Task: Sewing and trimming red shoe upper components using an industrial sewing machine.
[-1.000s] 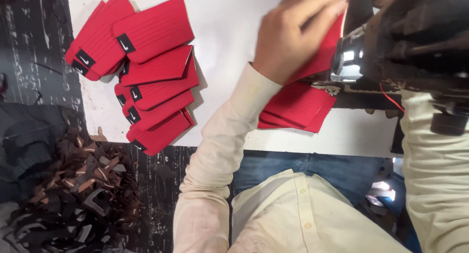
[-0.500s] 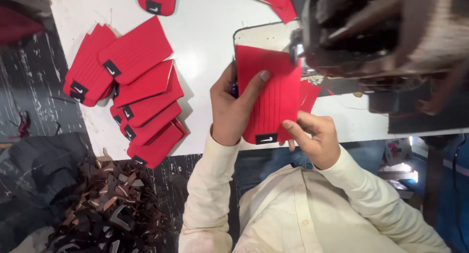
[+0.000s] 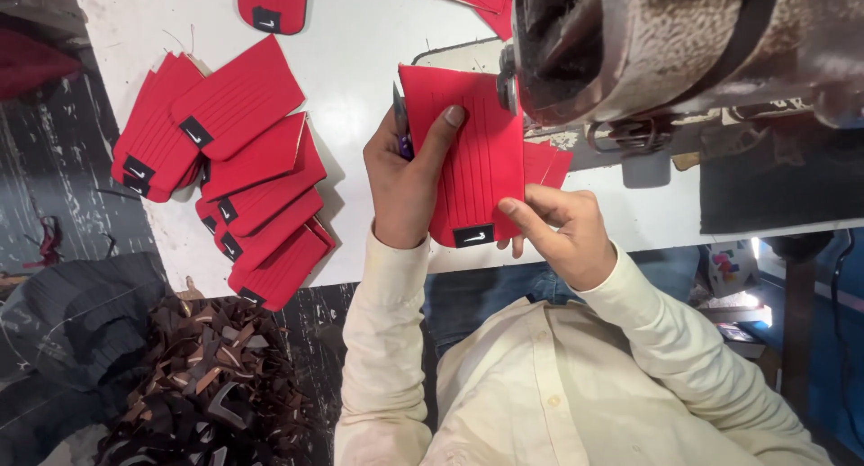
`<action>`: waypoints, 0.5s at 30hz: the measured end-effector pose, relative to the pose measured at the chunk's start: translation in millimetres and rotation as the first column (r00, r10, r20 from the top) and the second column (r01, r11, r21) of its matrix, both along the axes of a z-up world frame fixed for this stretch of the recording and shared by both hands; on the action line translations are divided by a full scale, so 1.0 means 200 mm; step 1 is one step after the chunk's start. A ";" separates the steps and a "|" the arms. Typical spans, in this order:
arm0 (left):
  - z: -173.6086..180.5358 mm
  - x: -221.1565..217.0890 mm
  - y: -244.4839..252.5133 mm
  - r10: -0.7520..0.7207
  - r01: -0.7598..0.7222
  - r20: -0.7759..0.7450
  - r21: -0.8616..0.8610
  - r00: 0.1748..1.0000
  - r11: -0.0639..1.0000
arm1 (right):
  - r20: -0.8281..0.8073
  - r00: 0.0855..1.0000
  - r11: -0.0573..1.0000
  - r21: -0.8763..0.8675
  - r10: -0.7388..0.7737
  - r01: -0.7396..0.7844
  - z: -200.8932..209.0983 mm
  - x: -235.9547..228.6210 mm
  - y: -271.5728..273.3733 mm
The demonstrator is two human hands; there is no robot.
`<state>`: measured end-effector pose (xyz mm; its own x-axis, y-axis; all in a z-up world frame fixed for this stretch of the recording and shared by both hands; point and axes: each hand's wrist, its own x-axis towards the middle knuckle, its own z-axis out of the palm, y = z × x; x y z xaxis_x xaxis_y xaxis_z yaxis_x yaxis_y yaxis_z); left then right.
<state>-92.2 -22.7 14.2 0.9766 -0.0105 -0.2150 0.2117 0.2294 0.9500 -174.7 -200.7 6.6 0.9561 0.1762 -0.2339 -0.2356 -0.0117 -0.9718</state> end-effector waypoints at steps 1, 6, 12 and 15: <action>0.00 0.00 -0.01 0.001 -0.001 0.001 0.000 1.000 1.000 | 0.020 1.000 1.000 -0.027 0.010 -0.009 0.01 0.01 -0.01; 0.00 0.02 -0.03 -0.002 0.002 -0.005 -0.035 1.000 0.999 | 0.017 1.000 0.999 -0.041 0.023 -0.022 0.02 0.02 -0.04; 0.00 0.02 -0.05 0.001 -0.003 -0.033 -0.058 0.999 0.998 | 0.035 0.999 0.998 -0.065 0.010 -0.007 0.04 0.03 -0.03; -0.01 0.03 -0.04 -0.008 0.007 -0.028 -0.055 1.000 0.998 | 0.023 1.000 0.999 -0.050 0.009 -0.008 0.03 0.02 -0.02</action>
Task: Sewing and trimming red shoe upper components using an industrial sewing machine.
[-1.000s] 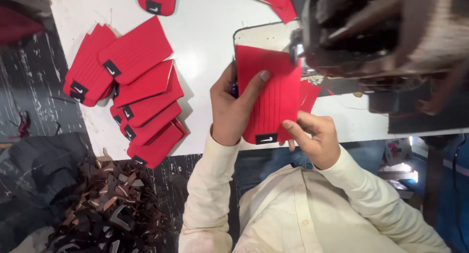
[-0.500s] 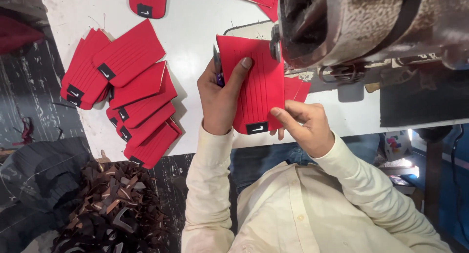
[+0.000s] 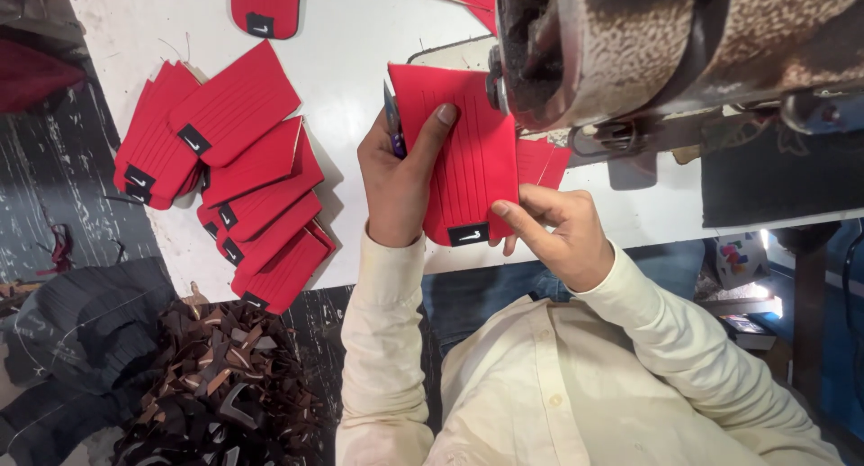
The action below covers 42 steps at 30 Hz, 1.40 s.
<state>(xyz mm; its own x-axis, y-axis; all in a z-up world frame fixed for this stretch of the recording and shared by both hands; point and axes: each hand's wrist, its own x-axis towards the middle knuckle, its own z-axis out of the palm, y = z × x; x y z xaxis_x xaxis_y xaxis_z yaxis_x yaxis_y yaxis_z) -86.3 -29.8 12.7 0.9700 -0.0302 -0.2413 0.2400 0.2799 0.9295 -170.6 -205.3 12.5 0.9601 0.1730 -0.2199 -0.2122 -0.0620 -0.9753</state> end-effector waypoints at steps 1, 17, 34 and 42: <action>0.00 0.00 0.00 -0.008 0.008 0.006 0.002 1.000 1.000 | -0.008 1.000 1.000 0.009 -0.001 0.001 0.00 0.00 0.00; 0.05 -0.25 -0.06 -0.084 0.076 0.033 0.198 0.996 0.977 | -0.025 0.837 0.720 0.496 -0.546 0.485 -0.11 0.01 -0.25; 0.06 -0.40 -0.14 -0.089 0.067 0.088 0.230 0.992 0.971 | 0.277 0.856 0.900 0.134 -0.436 0.414 -0.16 0.00 -0.31; 0.04 -0.29 -0.17 -0.080 0.062 0.101 0.176 0.992 0.982 | 0.187 0.863 0.865 0.294 -0.469 0.406 -0.29 0.08 -0.41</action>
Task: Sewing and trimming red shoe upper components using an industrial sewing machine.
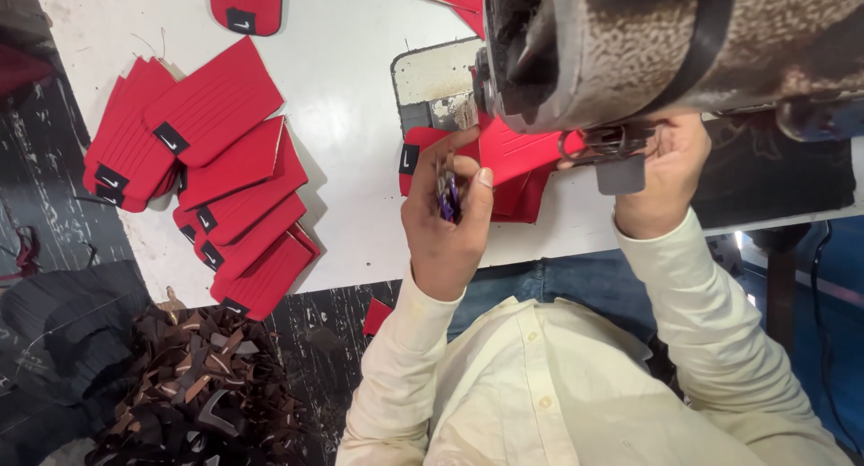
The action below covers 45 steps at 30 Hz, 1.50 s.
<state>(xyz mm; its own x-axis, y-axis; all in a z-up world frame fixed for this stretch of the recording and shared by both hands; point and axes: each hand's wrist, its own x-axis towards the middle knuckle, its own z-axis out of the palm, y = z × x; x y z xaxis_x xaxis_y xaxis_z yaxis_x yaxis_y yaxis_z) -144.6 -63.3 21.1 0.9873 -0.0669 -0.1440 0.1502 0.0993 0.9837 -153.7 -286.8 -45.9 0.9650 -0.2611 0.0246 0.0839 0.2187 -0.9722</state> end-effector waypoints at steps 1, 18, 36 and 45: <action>0.00 0.01 0.00 0.000 0.000 0.003 -0.003 1.000 1.000 | -0.024 1.000 0.999 -0.046 -0.016 0.015 -0.07 -0.01 -0.04; -0.07 0.24 -0.05 0.026 -0.016 0.122 -0.082 0.992 0.996 | 0.046 0.970 0.971 -0.019 0.241 -0.240 0.12 0.38 -0.05; -0.08 0.37 -0.06 0.004 0.073 0.249 -0.301 0.969 0.951 | -0.028 0.843 0.815 0.277 0.536 -0.509 -0.02 0.42 -0.07; -0.19 0.22 -0.10 0.203 -0.162 0.160 -0.238 0.966 0.958 | 0.125 0.969 0.495 -0.869 0.213 0.004 0.24 0.05 0.26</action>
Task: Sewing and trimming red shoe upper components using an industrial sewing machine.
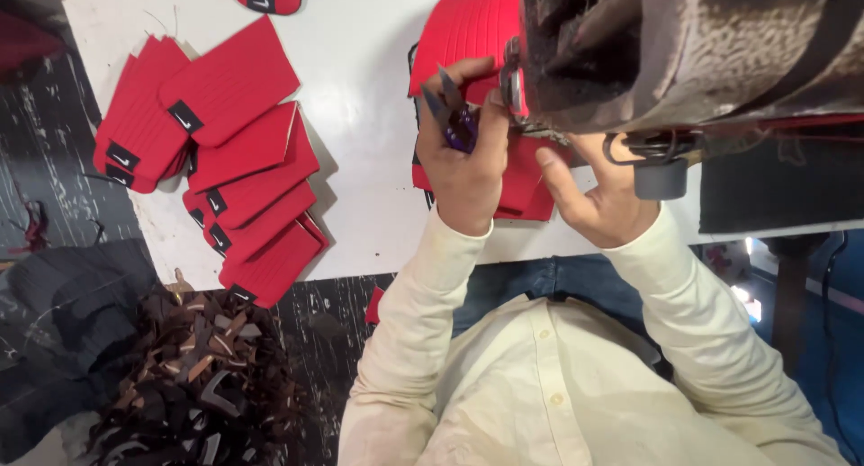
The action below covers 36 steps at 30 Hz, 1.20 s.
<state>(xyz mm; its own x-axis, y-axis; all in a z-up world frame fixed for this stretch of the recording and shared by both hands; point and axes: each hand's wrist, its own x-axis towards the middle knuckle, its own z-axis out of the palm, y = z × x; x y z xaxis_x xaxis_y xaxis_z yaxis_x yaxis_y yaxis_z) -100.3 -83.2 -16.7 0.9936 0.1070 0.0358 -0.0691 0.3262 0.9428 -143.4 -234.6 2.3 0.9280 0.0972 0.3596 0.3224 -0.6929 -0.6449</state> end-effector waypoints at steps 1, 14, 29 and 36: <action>0.01 0.01 0.00 -0.007 0.007 -0.020 -0.004 1.000 1.000 | -0.050 0.998 0.998 0.053 0.028 -0.025 0.02 0.02 -0.01; 0.02 0.04 0.01 -0.147 0.088 -0.160 -0.330 0.976 0.940 | -0.042 0.998 0.994 -0.100 0.043 -0.047 0.08 0.01 -0.03; 0.03 0.08 -0.02 -0.104 0.072 -0.120 -0.243 0.987 0.967 | -0.021 0.998 0.996 -0.067 0.057 -0.058 0.02 0.00 -0.04; 0.02 0.13 0.02 -0.189 0.164 -0.092 -0.230 0.978 0.959 | -0.004 0.999 0.997 -0.074 0.035 -0.036 0.00 -0.01 -0.06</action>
